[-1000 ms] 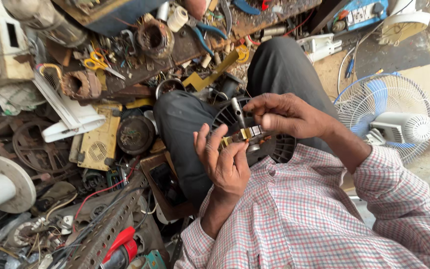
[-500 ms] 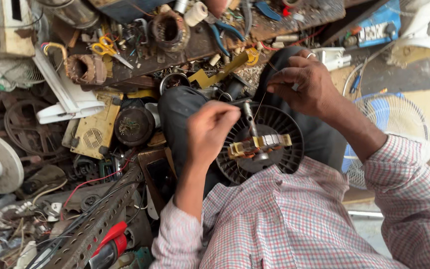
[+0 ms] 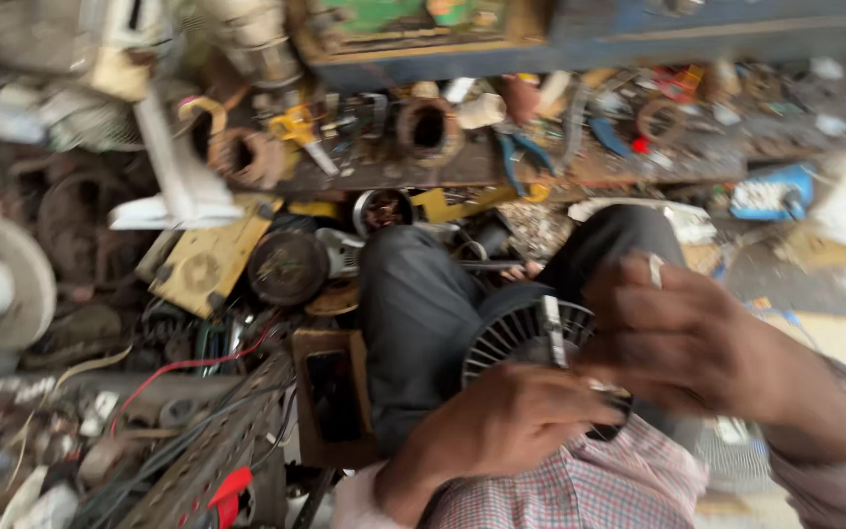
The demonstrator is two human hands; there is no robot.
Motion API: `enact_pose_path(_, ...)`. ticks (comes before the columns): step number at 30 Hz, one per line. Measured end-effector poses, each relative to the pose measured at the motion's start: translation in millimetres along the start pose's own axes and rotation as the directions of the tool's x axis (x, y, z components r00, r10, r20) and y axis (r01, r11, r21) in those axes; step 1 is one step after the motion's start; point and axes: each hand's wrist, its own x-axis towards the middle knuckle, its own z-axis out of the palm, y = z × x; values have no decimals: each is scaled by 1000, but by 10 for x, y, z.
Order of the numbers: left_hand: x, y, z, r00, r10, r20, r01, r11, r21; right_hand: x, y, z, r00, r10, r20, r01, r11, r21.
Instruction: The person sits on the floor of a cluttered repair workshop and works on a fan motor armature held in their lap, winding and seating copper wire around the commutator by hand. They cut a strip of cardboard with scissors and fit the strip around the armature windings, then continue adjusting the wire and components on the motor.
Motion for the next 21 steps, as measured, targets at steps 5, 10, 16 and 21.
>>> enact_pose_path(5,13,-260,-187,962,-90,-257,161,949,270,141,-122,-147,985,167,-53,-174,963,-206)
enact_pose_path(10,-138,-70,-104,985,163,-64,-153,979,135,214,-161,-137,974,222,-36,-224,973,-59)
enact_pose_path(16,174,-222,-197,872,-223,-437,338,918,207,253,-195,-174,985,169,-21,-169,947,-272)
enact_pose_path(21,-520,-37,-254,997,31,-73,-15,977,212,249,-273,-213,975,224,-9,-219,940,-264)
